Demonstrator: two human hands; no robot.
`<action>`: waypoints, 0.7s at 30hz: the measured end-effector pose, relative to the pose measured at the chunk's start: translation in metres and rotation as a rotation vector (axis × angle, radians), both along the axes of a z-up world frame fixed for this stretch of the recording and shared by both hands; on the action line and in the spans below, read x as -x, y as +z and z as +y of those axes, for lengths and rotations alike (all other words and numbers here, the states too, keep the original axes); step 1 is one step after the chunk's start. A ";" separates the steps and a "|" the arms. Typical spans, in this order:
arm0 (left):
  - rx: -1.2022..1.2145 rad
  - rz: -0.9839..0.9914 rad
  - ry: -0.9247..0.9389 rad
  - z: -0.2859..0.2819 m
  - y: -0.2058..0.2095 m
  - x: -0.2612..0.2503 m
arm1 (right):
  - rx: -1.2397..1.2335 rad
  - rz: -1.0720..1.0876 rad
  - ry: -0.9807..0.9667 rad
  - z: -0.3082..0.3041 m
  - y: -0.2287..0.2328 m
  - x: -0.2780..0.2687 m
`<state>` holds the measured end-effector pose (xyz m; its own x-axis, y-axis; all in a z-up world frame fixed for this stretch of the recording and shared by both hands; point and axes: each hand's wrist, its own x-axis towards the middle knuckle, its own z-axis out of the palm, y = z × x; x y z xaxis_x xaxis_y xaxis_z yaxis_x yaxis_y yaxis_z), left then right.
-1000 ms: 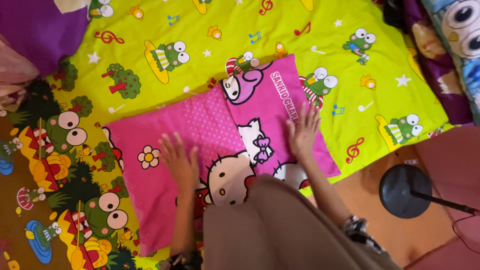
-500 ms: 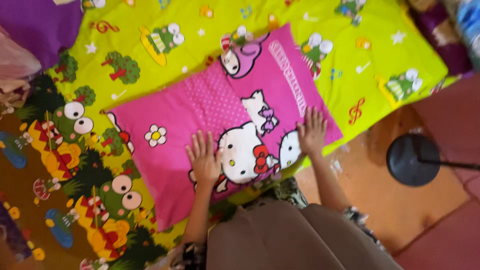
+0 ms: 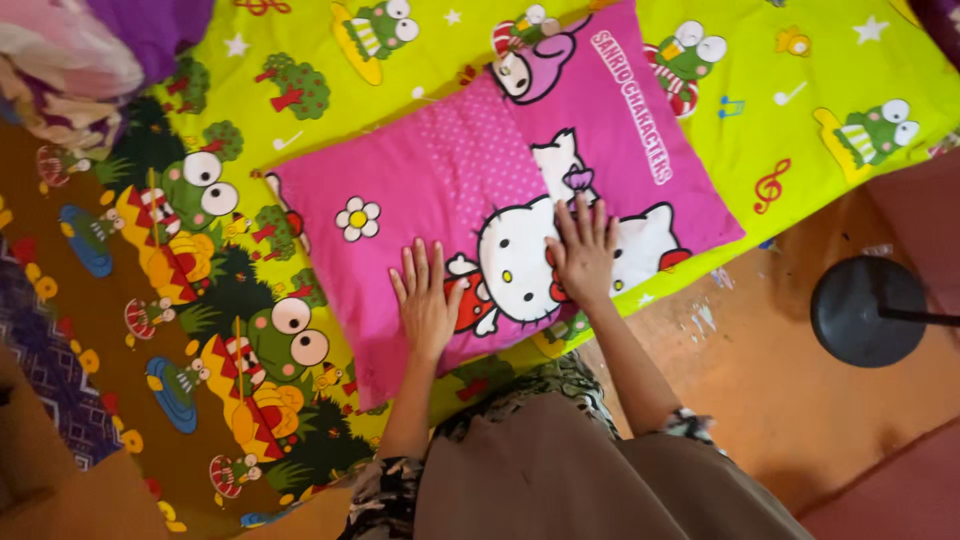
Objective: The person folds a blue owl-patterned pillow and a pink Hello Kitty pillow on a bed. They smooth the fabric, fold the sides inward, and flip the pillows to align the edges neatly.
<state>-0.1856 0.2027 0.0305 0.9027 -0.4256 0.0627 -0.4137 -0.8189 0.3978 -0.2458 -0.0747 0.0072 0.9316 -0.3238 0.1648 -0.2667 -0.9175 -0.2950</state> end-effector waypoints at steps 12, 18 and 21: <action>-0.093 0.000 0.195 0.069 -0.020 0.001 | 0.007 -0.018 0.171 0.083 0.013 -0.010; 0.118 -0.173 0.283 0.061 -0.018 -0.013 | -0.097 -0.147 0.281 0.100 0.017 -0.048; -0.037 0.003 0.252 0.062 -0.025 -0.031 | 0.022 0.097 0.337 0.103 0.006 -0.069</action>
<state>-0.1551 0.2646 0.0053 0.9808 -0.1889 0.0489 -0.1936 -0.9101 0.3664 -0.1766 0.0279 0.0128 0.9973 0.0067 0.0735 0.0259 -0.9647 -0.2621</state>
